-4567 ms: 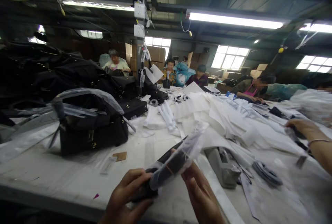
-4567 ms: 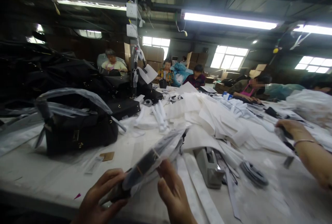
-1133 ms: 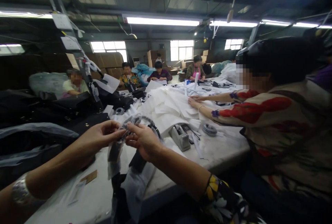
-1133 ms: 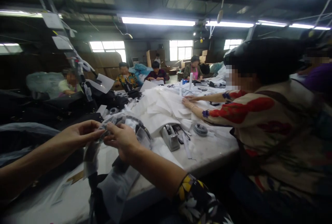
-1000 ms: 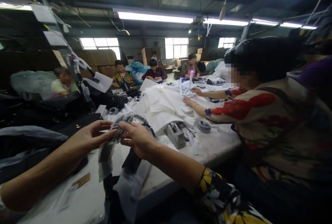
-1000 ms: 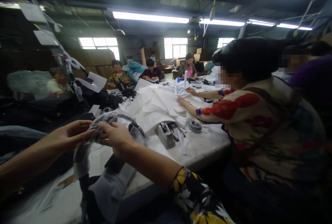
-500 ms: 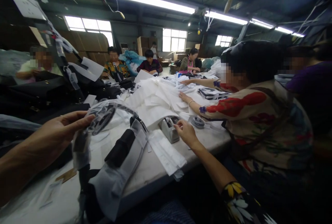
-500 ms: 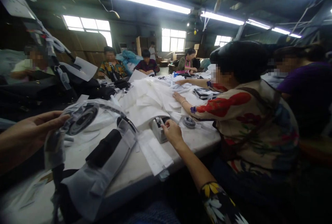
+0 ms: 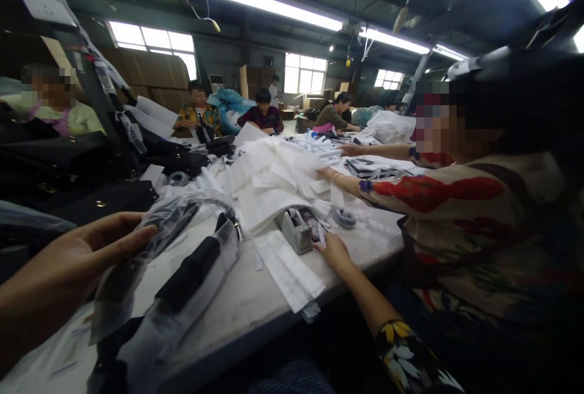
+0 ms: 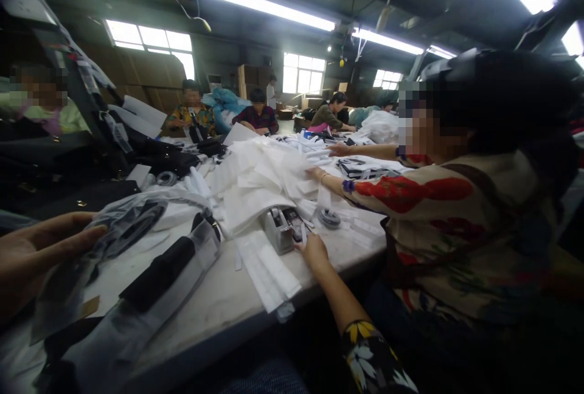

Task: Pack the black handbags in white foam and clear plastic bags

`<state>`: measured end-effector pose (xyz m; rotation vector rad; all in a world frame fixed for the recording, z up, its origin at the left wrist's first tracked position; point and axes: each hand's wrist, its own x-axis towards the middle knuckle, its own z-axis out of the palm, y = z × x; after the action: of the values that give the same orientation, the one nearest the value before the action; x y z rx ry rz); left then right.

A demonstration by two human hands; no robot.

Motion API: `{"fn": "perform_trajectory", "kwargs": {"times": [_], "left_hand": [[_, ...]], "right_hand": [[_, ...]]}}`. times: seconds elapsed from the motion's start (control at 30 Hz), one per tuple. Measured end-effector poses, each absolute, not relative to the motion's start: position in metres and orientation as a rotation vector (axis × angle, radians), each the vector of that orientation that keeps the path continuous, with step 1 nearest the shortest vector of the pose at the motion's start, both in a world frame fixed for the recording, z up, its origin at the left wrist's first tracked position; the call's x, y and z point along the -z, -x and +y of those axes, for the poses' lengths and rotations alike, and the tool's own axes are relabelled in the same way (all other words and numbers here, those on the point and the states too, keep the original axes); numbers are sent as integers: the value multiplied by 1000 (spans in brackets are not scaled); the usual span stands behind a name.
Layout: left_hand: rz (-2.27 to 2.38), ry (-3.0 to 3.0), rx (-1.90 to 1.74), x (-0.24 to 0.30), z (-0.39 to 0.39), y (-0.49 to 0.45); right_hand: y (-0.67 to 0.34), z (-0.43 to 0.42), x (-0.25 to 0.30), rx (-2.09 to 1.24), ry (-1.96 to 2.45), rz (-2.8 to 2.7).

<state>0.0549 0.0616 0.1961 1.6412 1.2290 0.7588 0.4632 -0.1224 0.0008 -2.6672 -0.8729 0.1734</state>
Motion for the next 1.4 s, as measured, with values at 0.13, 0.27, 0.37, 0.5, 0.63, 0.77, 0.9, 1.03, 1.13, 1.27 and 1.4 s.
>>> {"fn": "perform_trajectory", "kwargs": {"times": [0.13,0.27,0.37,0.5,0.63,0.77,0.9,1.03,1.13,1.27,1.4], "left_hand": [[1081,-1497,-643,-194,63,-57],[1066,-1512,-640,-196,56,-61],[1048,-1515,-636,-197,53,-61],[1042,-1539,-650,-196,55,-60],[1012,-1636,-678,-197,56,-61],[918,-1698,-707,-198,52,-63],[908,-1655,-734,-197,46,-64],[903,-1677,-789,-202,38,-64],[905,-1691,-786,-207,34,-64],[935,-1722,-804,-208,32,-62],[992,-1782,-851,-208,30,-59]], "right_hand": [[-467,-121,5,-245,2705,-878],[-468,-123,3,-227,2643,-864],[-469,-132,-1,-172,2531,-823],[-469,-149,-15,-139,2301,-775],[-442,-148,-47,-204,2024,-821],[-375,-126,-97,-483,1617,-976],[-309,-104,-136,-877,1290,-1112],[-275,-78,-147,-939,1281,-1193],[-260,-55,-149,-923,1285,-1171],[-242,-26,-147,-904,1169,-1139],[-237,-8,-139,-881,1162,-1190]]}}
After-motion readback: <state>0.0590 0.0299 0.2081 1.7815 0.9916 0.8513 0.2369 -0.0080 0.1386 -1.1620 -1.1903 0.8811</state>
